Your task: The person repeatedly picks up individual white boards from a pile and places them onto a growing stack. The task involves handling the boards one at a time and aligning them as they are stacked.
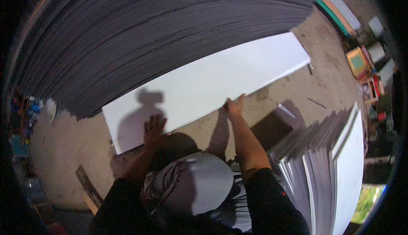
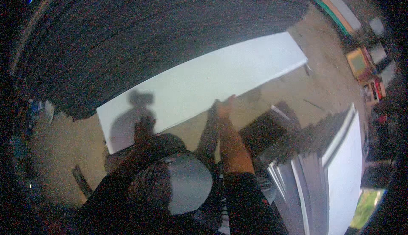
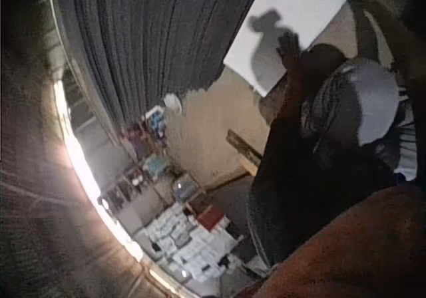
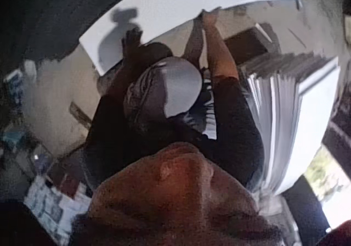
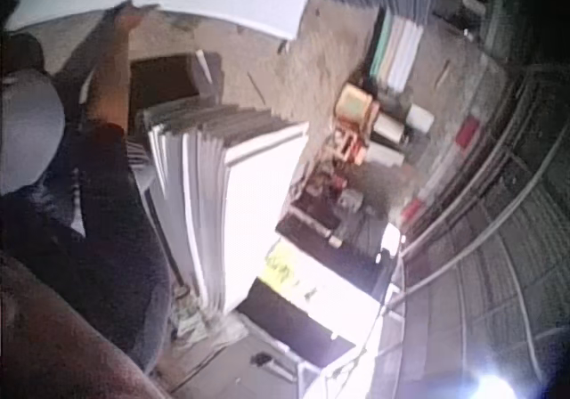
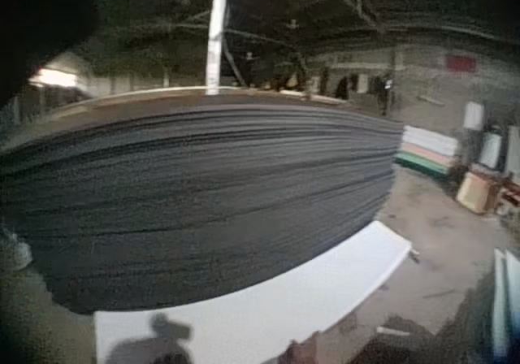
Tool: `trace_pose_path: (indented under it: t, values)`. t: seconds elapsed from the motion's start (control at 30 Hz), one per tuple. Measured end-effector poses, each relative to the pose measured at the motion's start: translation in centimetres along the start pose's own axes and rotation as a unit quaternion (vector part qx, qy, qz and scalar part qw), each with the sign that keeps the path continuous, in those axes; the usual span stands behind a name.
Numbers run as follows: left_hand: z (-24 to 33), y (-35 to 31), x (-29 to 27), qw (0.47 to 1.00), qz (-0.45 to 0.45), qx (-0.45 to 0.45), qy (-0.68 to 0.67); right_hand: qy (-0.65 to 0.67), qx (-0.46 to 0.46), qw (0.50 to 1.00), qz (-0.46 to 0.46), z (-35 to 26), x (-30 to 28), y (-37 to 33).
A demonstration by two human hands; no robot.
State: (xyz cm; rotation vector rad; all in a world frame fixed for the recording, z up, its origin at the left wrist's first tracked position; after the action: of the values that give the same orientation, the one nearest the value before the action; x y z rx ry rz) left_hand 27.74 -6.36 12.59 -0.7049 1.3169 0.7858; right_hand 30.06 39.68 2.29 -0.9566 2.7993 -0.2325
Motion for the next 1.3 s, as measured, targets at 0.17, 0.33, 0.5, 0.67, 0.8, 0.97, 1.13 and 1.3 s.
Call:
trace_pose_path:
  t: [0.17,0.33,0.5,0.67,0.8,0.97,1.13,1.3]
  values:
    - [-1.5,-1.5,-0.2,0.999,0.001,0.008,0.043,0.001,0.076,0.996,-0.053,-6.4,2.0,-3.8]
    - [-1.1,-0.9,-1.6,0.999,0.016,0.028,-0.005,-0.010,0.077,0.997,-0.015,-11.2,2.2,-6.2]
    - [-0.3,1.2,-0.4,0.996,0.024,0.062,0.052,-0.204,-0.142,0.959,0.135,-6.4,-0.2,-3.7]
    - [-1.7,-0.9,0.3,1.000,-0.001,0.023,0.014,-0.184,0.104,0.975,0.069,-12.0,1.5,-6.5]
    - [-2.2,-1.3,0.7,0.999,-0.025,0.014,0.045,-0.078,0.144,0.986,0.027,-13.2,2.0,-7.2]
    - [-2.2,-0.6,0.2,0.999,-0.019,0.027,0.018,0.031,0.116,0.990,-0.071,-10.5,-0.1,-6.3]
    - [1.0,1.5,-5.1,0.986,-0.107,-0.047,-0.117,-0.099,0.032,0.990,-0.100,-17.3,-3.5,-10.1]
    - [8.8,8.1,-10.5,0.986,-0.121,0.054,-0.100,-0.230,-0.095,0.968,-0.030,-19.6,-5.7,-11.5]
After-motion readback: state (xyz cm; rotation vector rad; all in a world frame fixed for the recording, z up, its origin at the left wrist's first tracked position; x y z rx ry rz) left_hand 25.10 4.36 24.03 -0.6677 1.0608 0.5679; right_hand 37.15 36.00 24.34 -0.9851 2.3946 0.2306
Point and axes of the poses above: each hand's wrist, its own y-axis towards the middle knuckle, its own x-axis out of the palm, z = x × y, the point moved 1 cm from there along y, towards the middle knuckle, and after that the axes turned 2 degrees about z, right-handed, at the moved point
